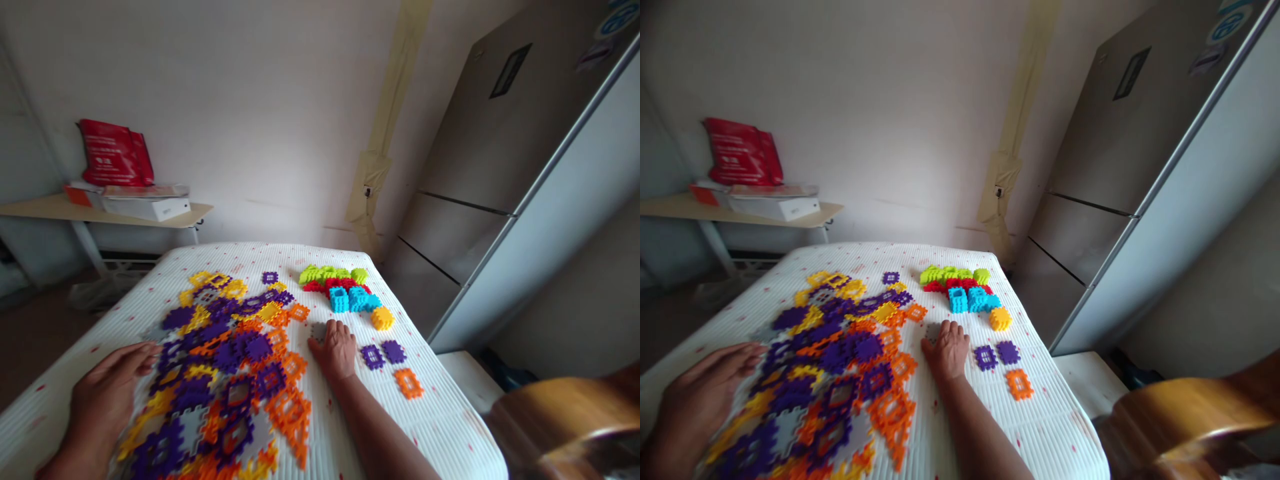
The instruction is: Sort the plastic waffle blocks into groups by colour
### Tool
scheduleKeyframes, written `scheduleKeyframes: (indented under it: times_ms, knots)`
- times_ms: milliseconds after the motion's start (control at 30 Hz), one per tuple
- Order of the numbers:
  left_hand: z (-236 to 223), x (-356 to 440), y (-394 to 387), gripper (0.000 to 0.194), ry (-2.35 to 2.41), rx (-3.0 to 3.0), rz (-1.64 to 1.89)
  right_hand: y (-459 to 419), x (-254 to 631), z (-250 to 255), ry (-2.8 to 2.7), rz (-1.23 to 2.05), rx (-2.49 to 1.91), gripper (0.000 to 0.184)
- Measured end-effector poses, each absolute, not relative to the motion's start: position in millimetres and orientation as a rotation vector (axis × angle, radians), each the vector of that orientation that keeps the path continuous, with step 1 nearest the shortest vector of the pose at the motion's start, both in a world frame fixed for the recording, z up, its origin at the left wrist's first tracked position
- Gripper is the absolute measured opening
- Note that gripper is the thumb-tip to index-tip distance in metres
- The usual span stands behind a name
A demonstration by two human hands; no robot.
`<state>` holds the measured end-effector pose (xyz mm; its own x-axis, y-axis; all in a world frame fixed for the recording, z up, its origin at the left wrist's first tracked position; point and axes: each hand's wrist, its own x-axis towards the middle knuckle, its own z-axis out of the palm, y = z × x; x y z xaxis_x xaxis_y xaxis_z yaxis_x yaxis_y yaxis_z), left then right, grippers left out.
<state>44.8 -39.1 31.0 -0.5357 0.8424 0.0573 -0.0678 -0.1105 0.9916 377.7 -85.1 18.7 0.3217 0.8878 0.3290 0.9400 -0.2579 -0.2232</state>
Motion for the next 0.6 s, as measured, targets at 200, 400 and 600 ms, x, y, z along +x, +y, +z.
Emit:
scheduleKeyframes:
  times_ms: [200,400,600]
  knots:
    - [27,42,-35,0.028,1.423,0.758,1.728,-85,379,18,-1.656,-0.214,-2.219,0.031]
    - [29,42,-37,0.029,1.407,0.746,1.716,-83,377,16,-1.692,-0.233,-2.195,0.030]
    - [29,42,-38,0.028,1.414,0.758,1.710,-74,367,15,-1.716,-0.157,-2.130,0.028]
